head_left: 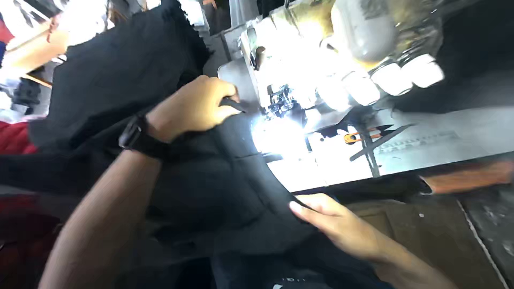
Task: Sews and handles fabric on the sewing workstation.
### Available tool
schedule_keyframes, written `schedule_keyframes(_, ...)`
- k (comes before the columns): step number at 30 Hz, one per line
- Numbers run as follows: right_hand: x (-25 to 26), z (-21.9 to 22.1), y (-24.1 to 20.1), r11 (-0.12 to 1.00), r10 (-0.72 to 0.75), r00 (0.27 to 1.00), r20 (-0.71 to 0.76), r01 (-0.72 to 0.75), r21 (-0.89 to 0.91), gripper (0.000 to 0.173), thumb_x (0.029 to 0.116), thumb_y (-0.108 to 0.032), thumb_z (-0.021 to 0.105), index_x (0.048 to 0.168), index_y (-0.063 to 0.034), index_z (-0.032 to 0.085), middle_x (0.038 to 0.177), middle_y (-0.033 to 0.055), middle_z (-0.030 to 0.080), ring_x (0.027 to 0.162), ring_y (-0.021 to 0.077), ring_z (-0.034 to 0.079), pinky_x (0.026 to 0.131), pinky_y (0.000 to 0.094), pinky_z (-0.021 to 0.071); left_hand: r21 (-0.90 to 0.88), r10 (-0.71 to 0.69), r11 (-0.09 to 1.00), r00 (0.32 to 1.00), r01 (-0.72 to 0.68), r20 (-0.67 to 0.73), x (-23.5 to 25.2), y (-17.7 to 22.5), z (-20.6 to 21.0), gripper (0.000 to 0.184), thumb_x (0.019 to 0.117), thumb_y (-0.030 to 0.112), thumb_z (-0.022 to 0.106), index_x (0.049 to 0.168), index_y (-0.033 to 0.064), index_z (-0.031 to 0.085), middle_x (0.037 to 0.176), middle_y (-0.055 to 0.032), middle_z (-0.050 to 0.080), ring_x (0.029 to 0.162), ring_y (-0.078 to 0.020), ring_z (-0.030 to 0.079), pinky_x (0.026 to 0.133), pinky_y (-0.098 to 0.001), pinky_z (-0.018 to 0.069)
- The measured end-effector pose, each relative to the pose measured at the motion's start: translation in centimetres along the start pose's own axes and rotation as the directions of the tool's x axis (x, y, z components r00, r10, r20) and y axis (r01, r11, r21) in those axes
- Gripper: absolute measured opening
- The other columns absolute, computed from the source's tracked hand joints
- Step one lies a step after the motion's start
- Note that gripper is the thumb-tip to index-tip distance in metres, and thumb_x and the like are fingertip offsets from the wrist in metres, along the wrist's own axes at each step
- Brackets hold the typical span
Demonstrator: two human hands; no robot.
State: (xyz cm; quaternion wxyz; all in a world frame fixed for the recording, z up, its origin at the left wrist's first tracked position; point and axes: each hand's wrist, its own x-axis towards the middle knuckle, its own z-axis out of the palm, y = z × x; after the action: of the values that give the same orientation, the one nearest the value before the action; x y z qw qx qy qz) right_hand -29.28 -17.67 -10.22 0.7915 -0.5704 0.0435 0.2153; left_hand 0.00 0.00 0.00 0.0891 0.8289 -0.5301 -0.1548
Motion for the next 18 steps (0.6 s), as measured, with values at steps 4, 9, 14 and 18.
schedule_keyframes(4,0.4,-2.7,-0.4,0.905,-0.030,0.998,-0.051,0.005,-0.425,0.046,0.1077,-0.048,0.046,0.077,-0.0192,0.064,0.062,-0.0087,0.054,0.056,0.0001,0.051,0.049,0.0220,0.0401,-0.013,-0.072,0.997,0.960,0.071,-0.272,0.6,2.4,3.8,0.019,0.0913,0.031,0.071,0.091,0.0123,0.074,0.084,-0.0042,0.070,0.083,-0.0207,0.066,0.080,-0.0507,0.0491)
schedule_keyframes(9,6.3,-1.0,-0.3,0.771,-0.463,0.817,-0.343,0.181,-0.611,0.038,0.0907,-0.054,0.071,0.090,-0.0157,0.076,0.072,-0.0091,0.066,0.065,-0.0024,0.059,0.060,0.0204,0.0496,-0.024,-0.039,0.999,0.917,0.033,-0.397,-0.2,3.6,4.5,0.014,0.0925,0.026,0.070,0.090,0.0123,0.074,0.090,-0.0018,0.071,0.094,-0.0151,0.065,0.095,-0.0464,0.0418)
schedule_keyframes(14,6.6,1.0,0.0,0.871,-0.485,0.746,-0.456,0.367,-0.326,0.018,0.0878,-0.028,0.082,0.089,-0.0118,0.073,0.060,-0.0097,0.058,0.050,-0.0024,0.047,0.047,0.0135,0.0385,-0.177,-0.041,0.984,0.927,-0.028,-0.374,-1.3,4.4,3.8,0.009,0.0948,0.014,0.065,0.101,0.0130,0.071,0.092,0.0044,0.071,0.086,-0.0011,0.065,0.080,-0.0264,0.0501)
schedule_keyframes(18,5.9,1.0,-0.4,0.875,-0.482,0.749,-0.455,0.433,-0.216,0.015,0.0872,-0.017,0.082,0.097,-0.0078,0.076,0.059,-0.0076,0.058,0.049,-0.0009,0.047,0.047,0.0134,0.0396,-0.227,-0.043,0.973,0.918,-0.052,-0.395,-1.5,4.3,4.0,0.010,0.0949,0.019,0.070,0.103,0.0128,0.071,0.099,0.0045,0.072,0.094,-0.0012,0.066,0.086,-0.0261,0.0522)
